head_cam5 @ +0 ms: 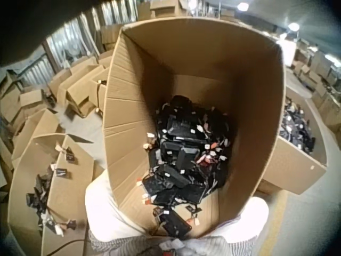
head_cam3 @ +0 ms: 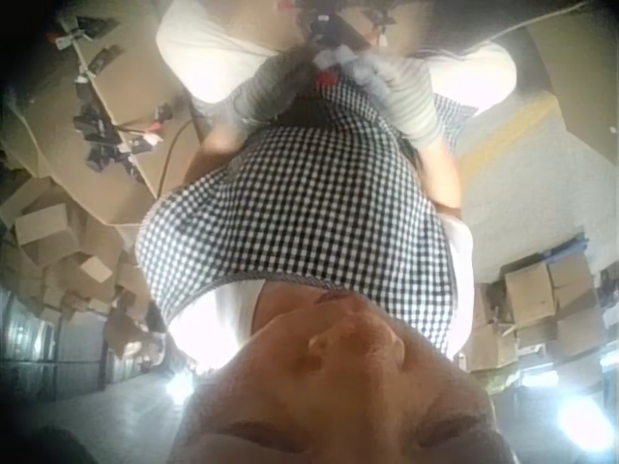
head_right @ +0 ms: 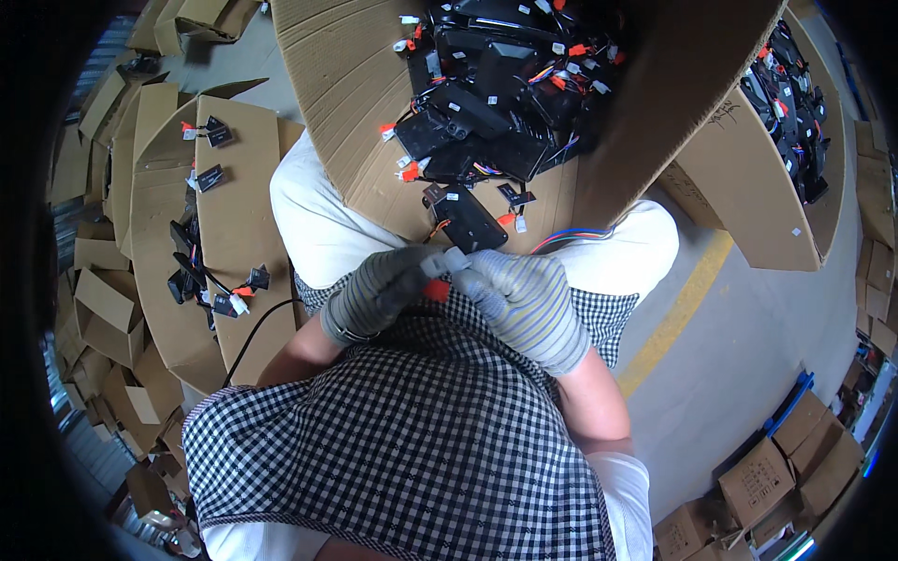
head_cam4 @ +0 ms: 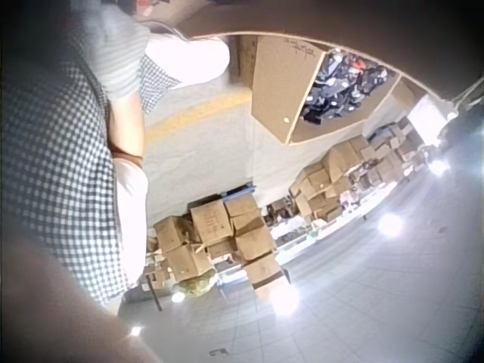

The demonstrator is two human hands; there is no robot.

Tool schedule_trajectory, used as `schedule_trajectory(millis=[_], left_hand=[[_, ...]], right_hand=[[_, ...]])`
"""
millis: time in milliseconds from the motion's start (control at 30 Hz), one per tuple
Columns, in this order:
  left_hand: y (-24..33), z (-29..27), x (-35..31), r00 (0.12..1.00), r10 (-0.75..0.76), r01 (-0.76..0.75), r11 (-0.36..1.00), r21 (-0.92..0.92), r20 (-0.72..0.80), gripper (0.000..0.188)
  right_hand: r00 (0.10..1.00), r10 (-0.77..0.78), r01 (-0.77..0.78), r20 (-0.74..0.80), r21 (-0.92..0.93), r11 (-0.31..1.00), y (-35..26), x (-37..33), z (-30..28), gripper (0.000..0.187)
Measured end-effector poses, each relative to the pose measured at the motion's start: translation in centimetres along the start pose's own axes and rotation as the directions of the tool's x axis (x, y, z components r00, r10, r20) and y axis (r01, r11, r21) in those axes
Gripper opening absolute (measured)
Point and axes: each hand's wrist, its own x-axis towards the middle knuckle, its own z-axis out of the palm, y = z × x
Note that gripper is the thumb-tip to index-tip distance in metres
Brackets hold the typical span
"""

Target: The person inspects and sorts electronic display modules with wiring harnesses by hand, taking them from cardboard boxes in a warehouse.

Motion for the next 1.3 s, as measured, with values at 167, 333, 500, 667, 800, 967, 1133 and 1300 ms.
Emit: schedule_trajectory(millis=[167,333,500,667,800,967,1133,1300], left_hand=[[-1.0,-0.2,-0.3,0.994,0.096,-0.109,0.946,0.304,0.055,0.025],[-2.2,0.1,-0.2,0.991,0.078,-0.109,0.938,0.329,0.106,0.018],[-1.6,-0.4,0.5,0.995,-0.053,0.03,0.967,0.254,0.086,0.024],[-2.5,-0.4,0.1,0.994,-0.043,0.024,0.983,0.182,0.104,0.03],[-2.4,-0.2,0.4,0.991,-0.08,0.049,0.963,0.265,0.11,0.026],[-2.5,-0.3,0.4,0.988,-0.042,-0.007,0.948,0.319,0.145,0.023],[-3.2,-0.1,0.5,0.984,0.047,-0.118,0.894,0.433,0.171,0.019],[-3.4,0.2,0.8,0.99,-0.016,-0.043,0.909,0.415,0.138,0.021]], right_hand=[[0.987,-0.098,0.133,0.129,-0.295,0.946,0.7,0.3,-1.0,0.016],[0.895,-0.031,0.06,0.445,-0.051,0.997,3.8,1.2,-2.4,0.017],[0.855,-0.137,0.134,0.5,0.042,0.99,7.1,0.3,-2.3,0.022],[0.876,0.001,-0.049,0.482,0.089,0.995,5.8,0.5,-1.9,0.018],[0.871,-0.133,0.194,0.473,-0.082,0.978,6.0,0.0,-1.8,0.014],[0.894,-0.115,0.13,0.433,-0.004,0.992,6.0,0.2,-1.6,0.014],[0.885,0.004,-0.051,0.465,0.088,0.995,6.1,0.6,-1.4,0.012],[0.877,0.141,-0.256,0.459,0.199,0.946,7.0,0.6,0.2,0.014]])
